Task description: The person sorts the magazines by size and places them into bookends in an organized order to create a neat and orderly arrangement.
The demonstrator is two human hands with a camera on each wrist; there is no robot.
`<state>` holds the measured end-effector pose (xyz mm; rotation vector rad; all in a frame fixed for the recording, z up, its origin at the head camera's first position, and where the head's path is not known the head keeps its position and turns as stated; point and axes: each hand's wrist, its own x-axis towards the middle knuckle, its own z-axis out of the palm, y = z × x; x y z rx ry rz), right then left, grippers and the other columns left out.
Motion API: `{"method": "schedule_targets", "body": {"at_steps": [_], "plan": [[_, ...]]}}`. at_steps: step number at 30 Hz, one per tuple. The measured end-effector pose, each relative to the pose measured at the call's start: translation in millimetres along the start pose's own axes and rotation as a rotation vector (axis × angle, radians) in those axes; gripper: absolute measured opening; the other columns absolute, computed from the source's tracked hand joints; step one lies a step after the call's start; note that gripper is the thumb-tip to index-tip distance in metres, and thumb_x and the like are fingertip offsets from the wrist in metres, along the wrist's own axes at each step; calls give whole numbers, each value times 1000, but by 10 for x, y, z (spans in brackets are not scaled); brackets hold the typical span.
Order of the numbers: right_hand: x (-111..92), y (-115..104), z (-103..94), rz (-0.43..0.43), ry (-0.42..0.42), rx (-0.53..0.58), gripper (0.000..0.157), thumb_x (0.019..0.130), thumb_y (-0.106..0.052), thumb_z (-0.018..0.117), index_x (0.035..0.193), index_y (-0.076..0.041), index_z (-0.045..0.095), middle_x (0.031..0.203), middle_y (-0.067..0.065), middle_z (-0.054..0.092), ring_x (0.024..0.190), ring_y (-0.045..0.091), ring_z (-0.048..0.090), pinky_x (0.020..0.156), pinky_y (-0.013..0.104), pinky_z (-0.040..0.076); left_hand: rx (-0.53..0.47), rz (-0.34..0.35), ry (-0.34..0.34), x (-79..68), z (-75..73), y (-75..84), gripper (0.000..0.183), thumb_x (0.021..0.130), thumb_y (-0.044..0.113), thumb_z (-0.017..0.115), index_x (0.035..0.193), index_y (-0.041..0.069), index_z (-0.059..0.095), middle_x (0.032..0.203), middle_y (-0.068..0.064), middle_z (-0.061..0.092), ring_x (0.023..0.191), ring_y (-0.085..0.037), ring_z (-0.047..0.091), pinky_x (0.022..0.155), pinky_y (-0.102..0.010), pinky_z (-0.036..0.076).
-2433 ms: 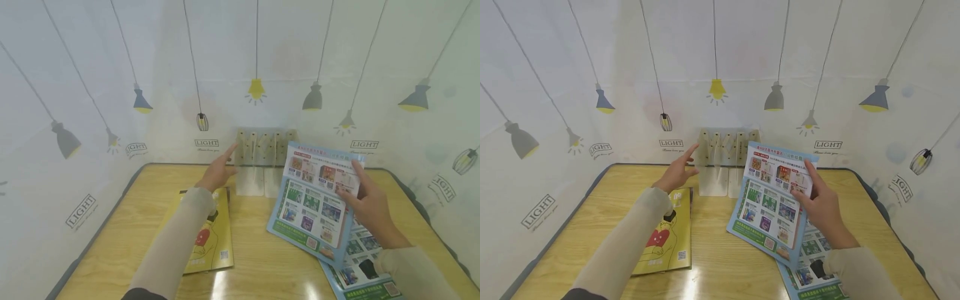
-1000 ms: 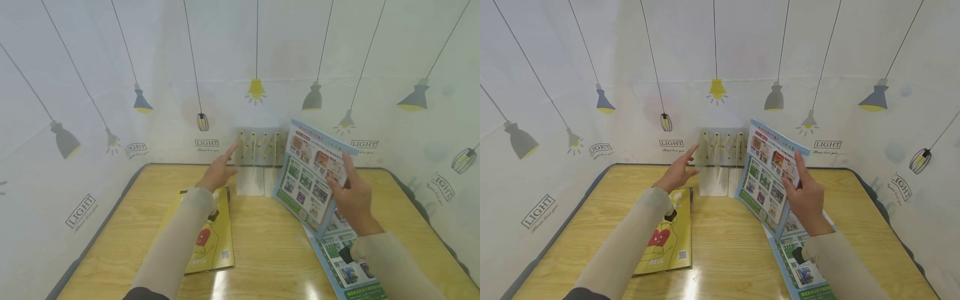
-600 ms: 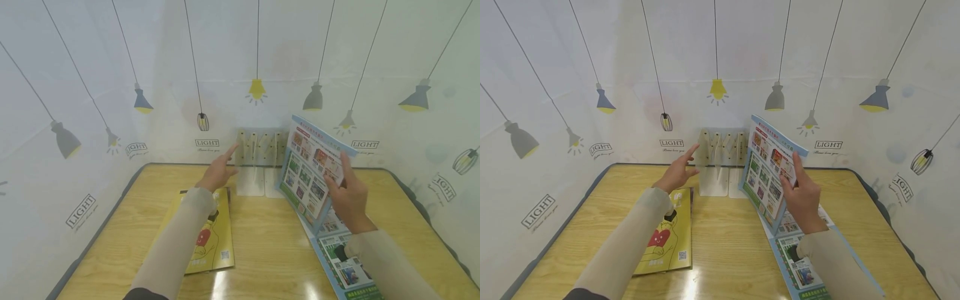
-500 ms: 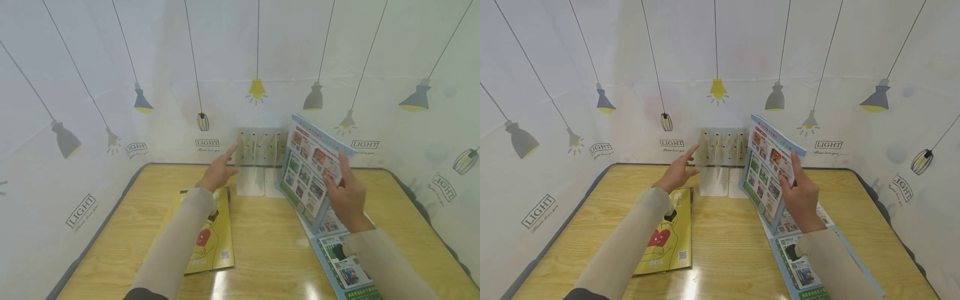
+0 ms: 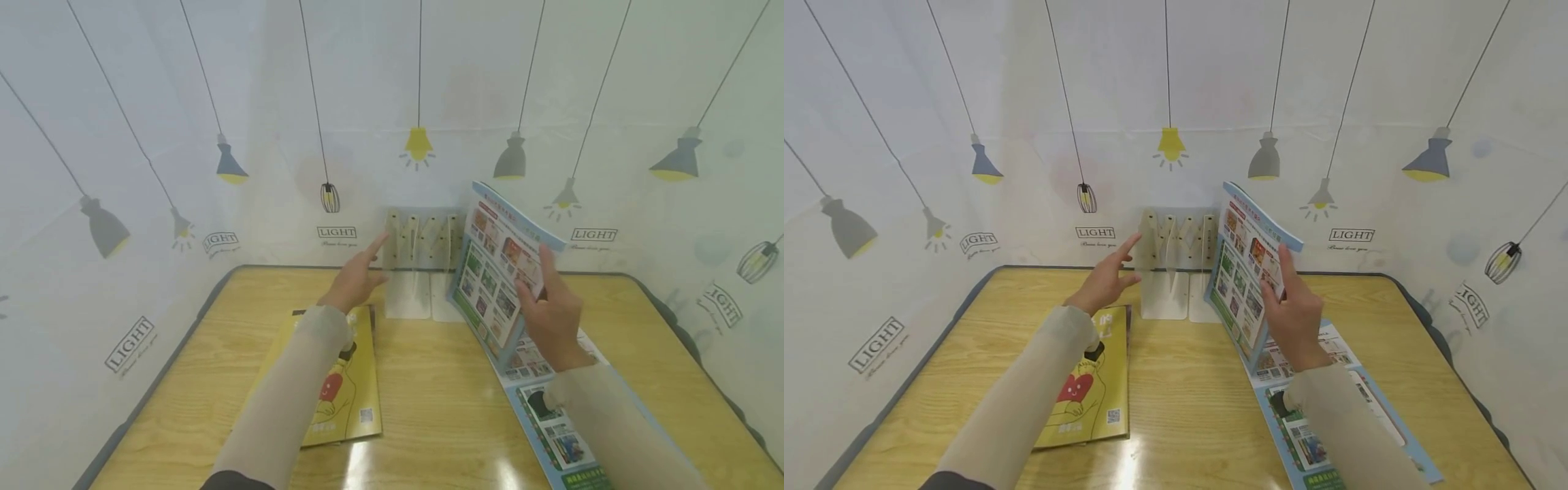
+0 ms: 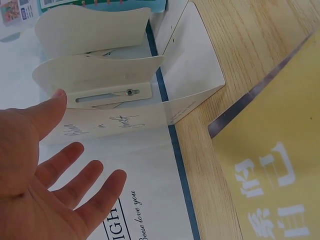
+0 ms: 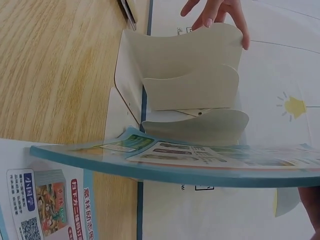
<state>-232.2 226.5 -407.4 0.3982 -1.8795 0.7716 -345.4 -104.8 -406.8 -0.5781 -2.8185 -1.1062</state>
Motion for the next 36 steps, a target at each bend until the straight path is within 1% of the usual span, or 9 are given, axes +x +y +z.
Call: {"method": "schedule_targets", "body": {"at_steps": [7,11,15,21,23,26,29,33,36], "plan": [[-5,17,131,26,26,-22,72,83,4,72,147,-8,42,112,26,66,78,42,69,53,45,57,-11,-3,-10,10,-6,-6,91,92,19,68,146,61,8,145,-12,45,127,-31,46,100,-56,41],[11,12,181,27,28,-35,71,85,2,71,148,-9,41,115,25,65,82,43,68,55,47,58,1,-10,-9,24,5,-15,89,92,19,68,149,56,10,145,-9,46,126,-30,47,99,-55,42],[14,24,228,43,37,-41,70,86,0,70,148,-9,41,115,26,65,81,43,68,55,48,57,11,-21,-9,28,9,-16,88,92,20,68,151,52,12,144,-10,46,126,-30,47,98,-54,43],[15,41,293,72,24,-39,71,87,-4,70,150,-13,38,117,26,63,86,43,68,59,46,58,-1,-21,-13,18,6,-21,89,92,21,68,149,56,10,143,-13,46,124,-34,48,97,-56,44],[25,50,316,62,14,-48,71,88,-4,70,150,-12,37,118,26,63,87,43,68,59,46,58,-7,-21,-13,16,6,-19,90,92,20,68,148,59,9,143,-13,46,124,-35,48,96,-56,45],[43,61,362,43,23,-56,69,86,-3,70,148,-10,40,117,27,63,85,44,68,59,47,58,-8,-22,-14,15,7,-13,91,92,20,68,145,63,7,143,-14,46,124,-36,48,95,-56,45],[69,54,403,25,39,-83,68,85,-2,71,147,-7,42,115,27,64,86,44,67,62,50,57,-7,-29,-14,14,8,-4,93,92,20,68,142,66,5,144,-14,46,124,-36,49,95,-56,46],[108,46,443,20,41,-83,67,85,0,72,146,-6,43,115,27,64,88,45,67,65,51,57,2,-41,-15,13,6,5,92,92,21,68,142,66,5,144,-13,46,124,-34,49,96,-55,45],[126,57,464,19,24,-76,68,85,0,72,146,-7,43,116,26,64,88,44,67,64,50,58,0,-43,-13,10,3,10,91,92,21,68,145,63,7,144,-13,46,124,-33,48,96,-54,45]]}}
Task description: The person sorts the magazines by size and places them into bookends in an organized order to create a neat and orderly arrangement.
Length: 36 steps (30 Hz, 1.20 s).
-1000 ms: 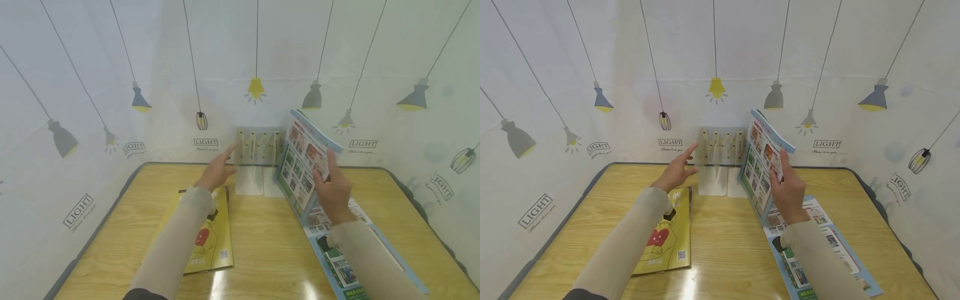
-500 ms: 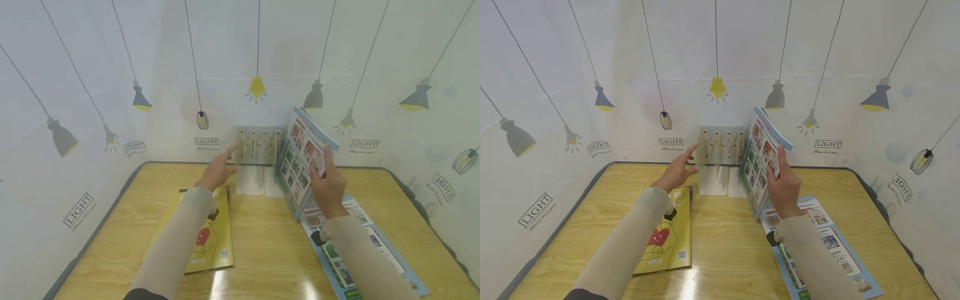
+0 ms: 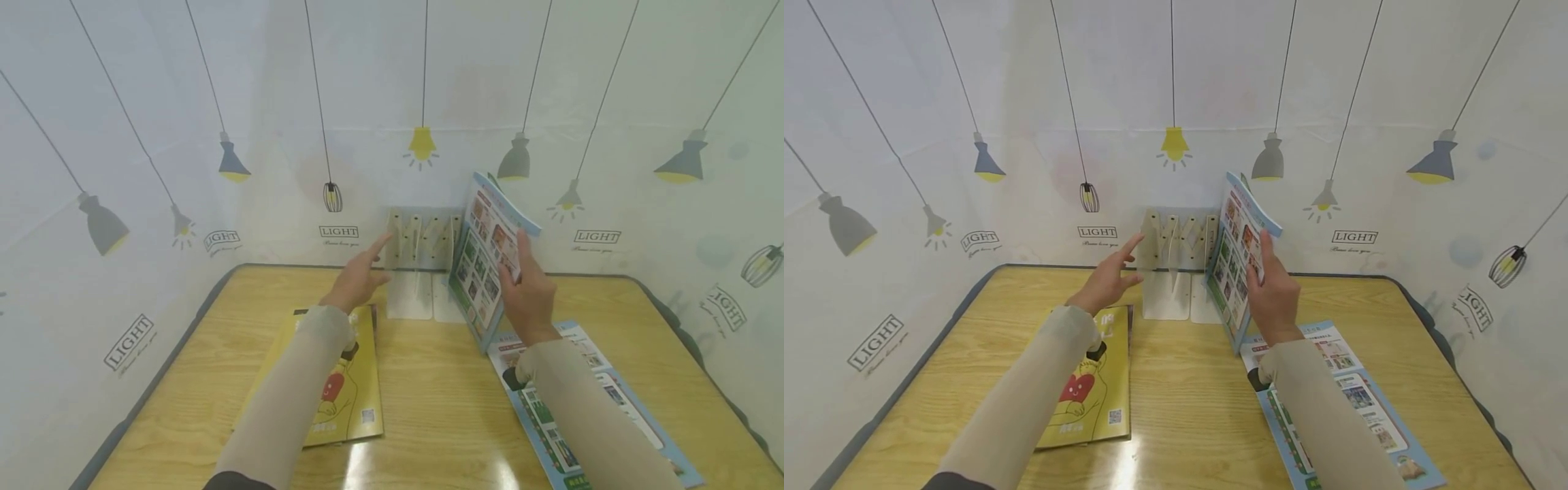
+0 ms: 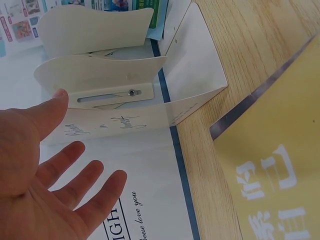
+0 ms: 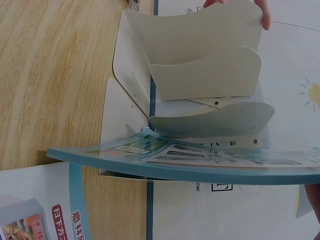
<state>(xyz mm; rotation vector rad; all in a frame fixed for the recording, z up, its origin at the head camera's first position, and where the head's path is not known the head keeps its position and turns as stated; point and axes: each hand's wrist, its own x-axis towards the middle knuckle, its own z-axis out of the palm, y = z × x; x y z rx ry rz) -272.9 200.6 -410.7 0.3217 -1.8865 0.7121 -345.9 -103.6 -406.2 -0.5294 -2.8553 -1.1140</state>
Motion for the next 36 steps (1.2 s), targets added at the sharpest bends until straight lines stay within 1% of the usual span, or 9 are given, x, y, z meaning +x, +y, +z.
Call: {"method": "schedule_targets", "body": {"at_steps": [4,8,13,17,20,25,29,33,36], "plan": [[4,31,14,-13,-9,-23,67,86,-2,71,147,-7,42,114,27,64,86,43,68,62,48,58,-3,8,3,-6,2,6,89,92,21,68,150,55,11,143,-14,47,123,-34,49,95,-54,46],[-6,49,30,-8,22,-38,65,85,-1,71,145,-6,45,112,28,65,81,43,68,59,49,57,-2,15,0,1,12,4,89,92,19,68,151,54,11,143,-14,47,123,-34,49,95,-54,46],[-7,40,49,-15,43,-49,63,85,-2,70,144,-7,47,115,25,64,82,43,68,58,51,57,6,24,8,4,16,3,88,92,17,68,152,49,13,141,-15,48,121,-34,50,93,-54,48],[-2,25,72,-26,44,-55,62,86,-3,69,144,-8,47,117,23,64,85,42,68,60,51,57,8,20,2,4,14,2,90,92,20,68,148,58,9,142,-14,47,122,-34,50,92,-53,48],[1,18,95,-38,40,-66,61,86,-4,69,144,-9,47,116,23,65,87,41,68,61,50,57,2,19,-6,7,16,-4,91,92,21,67,143,65,5,143,-14,46,124,-35,48,94,-54,46],[7,-6,138,-57,35,-88,60,88,-6,67,144,-10,47,112,24,66,87,41,68,58,50,56,-10,19,-9,6,17,-14,92,92,21,67,142,66,5,143,-14,45,124,-35,48,95,-55,45],[8,-37,167,-79,33,-82,59,88,-5,66,144,-10,48,110,24,67,83,41,68,58,50,56,-13,13,-8,-4,15,-10,92,92,21,67,142,66,5,144,-14,46,122,-34,49,93,-54,47],[19,-76,193,-118,28,-74,58,88,-4,67,143,-9,49,105,24,67,78,41,67,60,50,56,-9,16,1,-14,7,1,89,92,20,67,149,57,9,143,-14,46,122,-34,50,94,-55,47],[21,-104,216,-153,19,-70,58,86,-3,68,141,-8,50,98,24,67,72,40,66,58,50,55,-9,24,10,-12,3,2,86,92,18,68,153,48,14,142,-15,47,123,-36,49,96,-56,45]]}}
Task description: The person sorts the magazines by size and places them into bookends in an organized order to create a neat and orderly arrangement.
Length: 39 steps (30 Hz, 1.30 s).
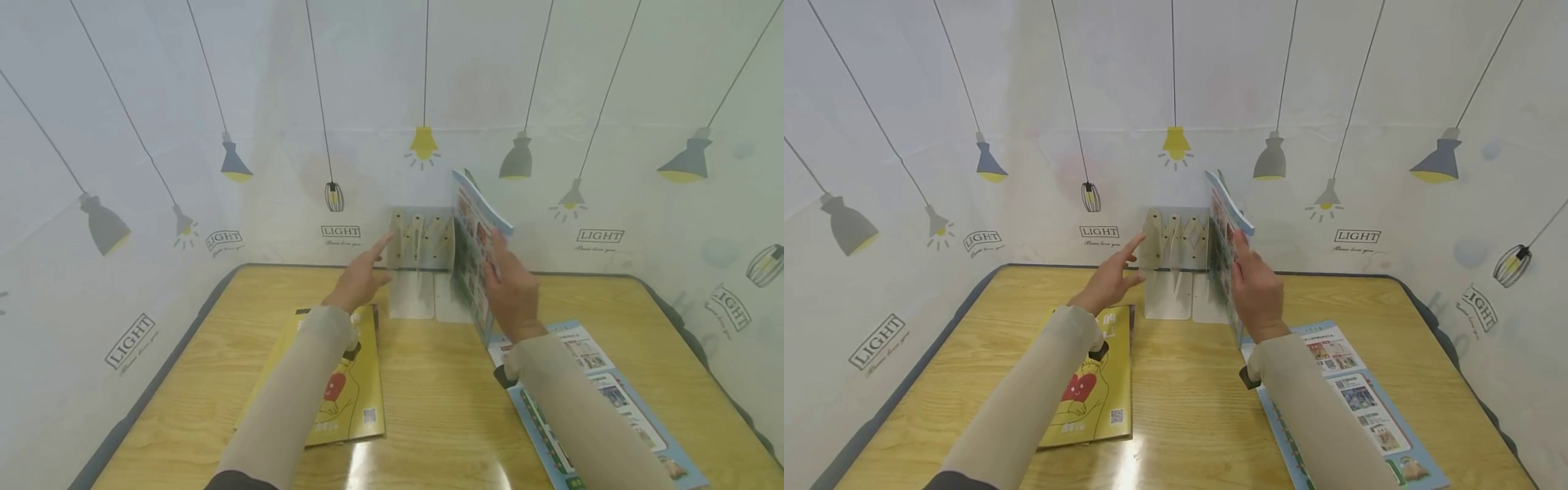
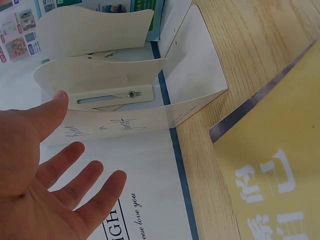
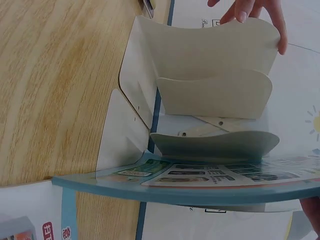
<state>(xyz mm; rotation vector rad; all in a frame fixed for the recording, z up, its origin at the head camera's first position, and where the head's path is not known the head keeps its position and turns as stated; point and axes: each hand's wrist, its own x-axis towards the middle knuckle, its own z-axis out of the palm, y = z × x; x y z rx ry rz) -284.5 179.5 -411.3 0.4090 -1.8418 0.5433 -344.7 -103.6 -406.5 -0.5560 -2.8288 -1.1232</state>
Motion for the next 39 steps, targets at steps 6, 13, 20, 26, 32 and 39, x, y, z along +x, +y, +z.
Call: {"method": "schedule_targets", "body": {"at_steps": [6,13,20,26,32,39], "plan": [[-5,-32,36,-42,0,1,61,83,-1,70,141,-9,51,90,22,66,62,38,61,51,49,52,4,1,3,3,1,5,86,92,18,68,153,47,15,141,-16,47,122,-35,50,96,-57,45],[11,-92,61,-39,-2,40,63,80,2,73,139,-7,52,95,22,68,66,38,64,53,48,54,5,-5,5,3,7,-9,85,92,19,68,154,45,16,142,-16,47,122,-36,50,96,-56,45],[28,-145,94,-17,-28,69,65,81,0,73,141,-8,50,109,23,67,79,41,67,62,50,56,13,-4,6,9,9,-10,86,92,20,68,152,50,14,142,-15,48,123,-36,50,96,-56,45],[22,-181,102,-9,-98,100,67,83,-3,68,146,-8,44,110,24,66,54,31,56,47,44,52,12,-12,4,3,4,-7,86,92,20,68,152,49,15,142,-15,47,121,-35,51,92,-53,49],[-11,-195,101,-7,-150,141,69,84,-1,60,149,-7,38,113,26,63,44,24,46,39,38,44,14,-12,3,7,5,-2,86,92,20,68,153,47,15,143,-16,47,122,-35,50,93,-54,48],[-30,-216,89,-17,-170,164,71,83,1,62,149,-9,38,103,26,64,48,26,52,42,37,49,12,-10,-1,8,3,2,86,92,19,68,154,45,15,143,-16,47,123,-36,50,97,-55,45]]}}
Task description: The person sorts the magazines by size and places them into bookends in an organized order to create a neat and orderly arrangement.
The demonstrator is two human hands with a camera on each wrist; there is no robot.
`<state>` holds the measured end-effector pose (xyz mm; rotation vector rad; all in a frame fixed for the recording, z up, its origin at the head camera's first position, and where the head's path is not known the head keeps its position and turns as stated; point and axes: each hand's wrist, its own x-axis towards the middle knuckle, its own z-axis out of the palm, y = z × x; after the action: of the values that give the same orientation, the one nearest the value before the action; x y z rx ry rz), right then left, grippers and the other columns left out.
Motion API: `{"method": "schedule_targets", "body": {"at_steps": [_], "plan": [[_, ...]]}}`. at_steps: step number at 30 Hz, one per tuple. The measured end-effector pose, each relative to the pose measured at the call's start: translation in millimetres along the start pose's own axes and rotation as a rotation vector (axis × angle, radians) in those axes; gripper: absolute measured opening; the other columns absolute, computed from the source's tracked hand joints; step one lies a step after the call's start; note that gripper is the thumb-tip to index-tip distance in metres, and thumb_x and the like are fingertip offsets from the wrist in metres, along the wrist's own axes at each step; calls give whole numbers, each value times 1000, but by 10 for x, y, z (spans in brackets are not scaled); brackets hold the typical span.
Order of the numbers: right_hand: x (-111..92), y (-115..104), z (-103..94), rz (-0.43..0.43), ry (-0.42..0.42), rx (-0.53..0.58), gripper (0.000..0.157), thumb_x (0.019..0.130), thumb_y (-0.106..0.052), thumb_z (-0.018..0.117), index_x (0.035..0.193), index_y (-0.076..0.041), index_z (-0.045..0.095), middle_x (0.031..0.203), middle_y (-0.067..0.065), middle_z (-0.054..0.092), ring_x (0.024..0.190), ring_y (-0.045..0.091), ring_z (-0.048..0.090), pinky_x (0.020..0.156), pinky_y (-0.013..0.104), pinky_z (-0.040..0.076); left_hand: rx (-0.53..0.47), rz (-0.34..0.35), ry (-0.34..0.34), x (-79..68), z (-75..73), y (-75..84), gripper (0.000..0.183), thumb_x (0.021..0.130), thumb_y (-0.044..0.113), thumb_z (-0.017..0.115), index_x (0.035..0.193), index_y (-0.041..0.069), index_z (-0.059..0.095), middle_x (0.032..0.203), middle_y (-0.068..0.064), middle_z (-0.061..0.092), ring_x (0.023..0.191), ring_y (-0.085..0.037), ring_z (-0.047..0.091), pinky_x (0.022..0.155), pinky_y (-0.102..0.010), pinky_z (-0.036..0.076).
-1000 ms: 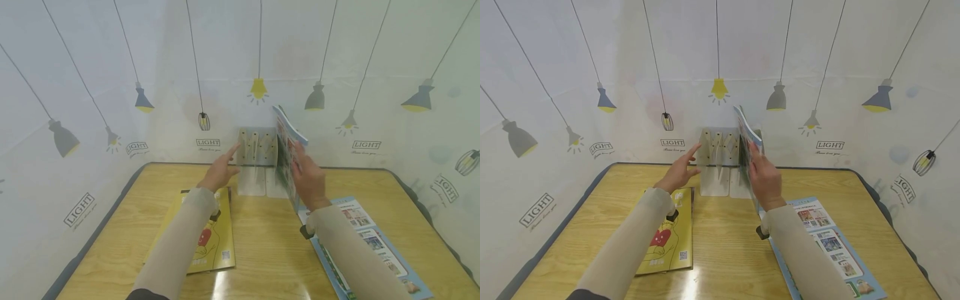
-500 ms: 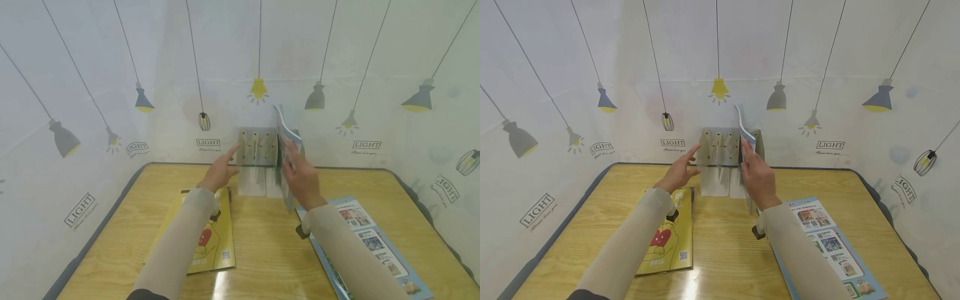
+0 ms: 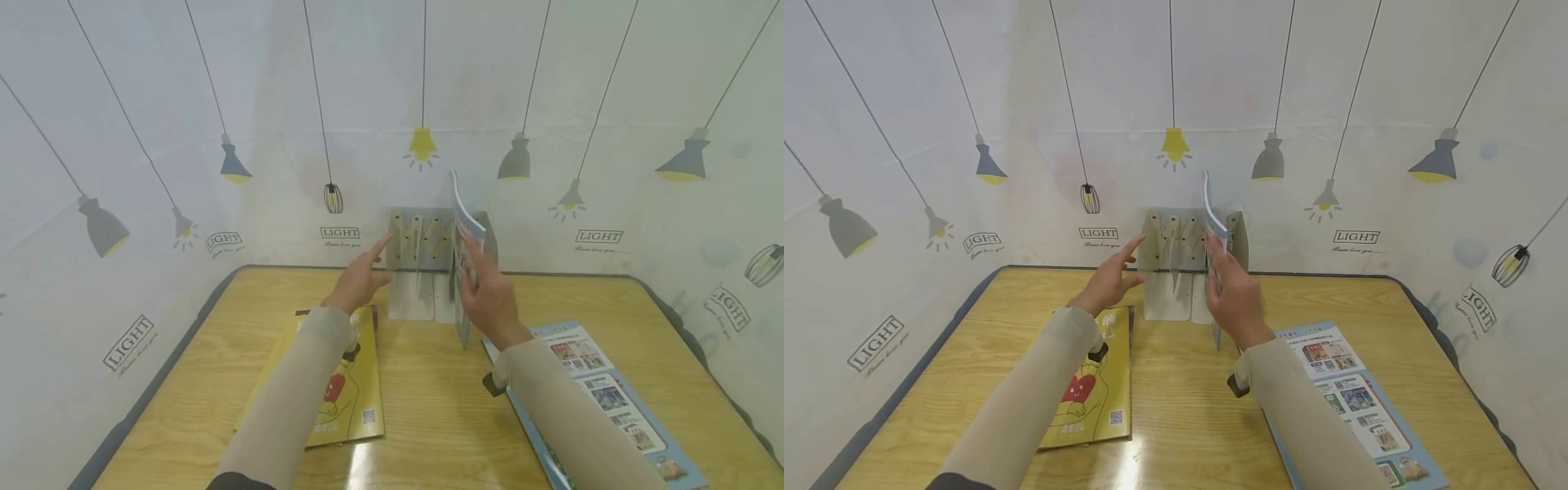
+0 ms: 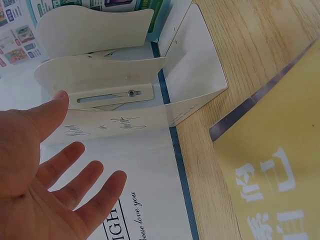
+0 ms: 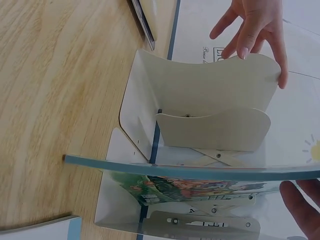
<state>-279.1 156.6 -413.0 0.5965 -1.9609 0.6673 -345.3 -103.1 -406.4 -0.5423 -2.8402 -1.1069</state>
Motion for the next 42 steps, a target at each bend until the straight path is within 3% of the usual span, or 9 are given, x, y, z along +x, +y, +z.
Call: {"method": "schedule_targets", "body": {"at_steps": [2,6,10,18,24,29,36,42], "plan": [[-10,-8,-10,-22,-3,-9,70,82,0,63,148,-8,39,102,24,65,46,23,50,41,34,47,0,2,1,1,1,-3,85,92,19,68,154,44,15,142,-16,47,122,-35,50,96,-55,46],[-30,-13,-25,-79,0,-46,69,82,-2,63,146,-7,41,115,20,64,44,16,40,37,30,38,-1,5,-1,3,0,-11,86,92,19,68,154,45,15,142,-16,47,122,-36,50,95,-54,46],[-45,-15,-43,-118,-10,-53,69,82,-4,63,146,-6,41,130,17,59,47,17,41,37,29,37,1,6,-4,-1,-6,-8,86,93,19,67,154,45,14,142,-17,47,123,-38,49,96,-54,45],[-110,12,-79,-132,2,-23,61,86,-13,61,143,-3,44,119,20,63,67,30,62,50,40,53,14,-5,-6,-8,-7,13,85,93,19,68,154,45,14,142,-16,47,121,-34,51,95,-52,47],[-208,49,-111,-131,1,6,58,92,-27,58,141,0,45,116,22,64,71,32,64,58,45,56,19,1,-2,-15,-11,18,86,92,19,68,154,46,14,141,-15,48,121,-35,51,95,-53,47],[-299,120,-167,-89,-67,21,60,95,-34,56,145,-3,42,128,20,60,79,31,67,62,41,58,25,-4,2,-12,-7,12,87,92,18,69,153,47,15,140,-13,49,121,-35,51,96,-52,47],[-387,221,-260,-73,-147,24,61,98,-39,51,148,-6,38,105,18,67,77,27,66,60,38,57,31,0,8,12,7,-10,88,91,20,69,152,50,13,140,-12,49,121,-35,51,96,-53,46],[-442,274,-337,-70,-203,11,63,99,-43,51,149,-7,37,110,15,67,80,26,67,60,37,57,33,-3,4,10,0,-5,88,91,21,69,152,50,13,141,-12,49,123,-33,50,99,-53,44]]}}
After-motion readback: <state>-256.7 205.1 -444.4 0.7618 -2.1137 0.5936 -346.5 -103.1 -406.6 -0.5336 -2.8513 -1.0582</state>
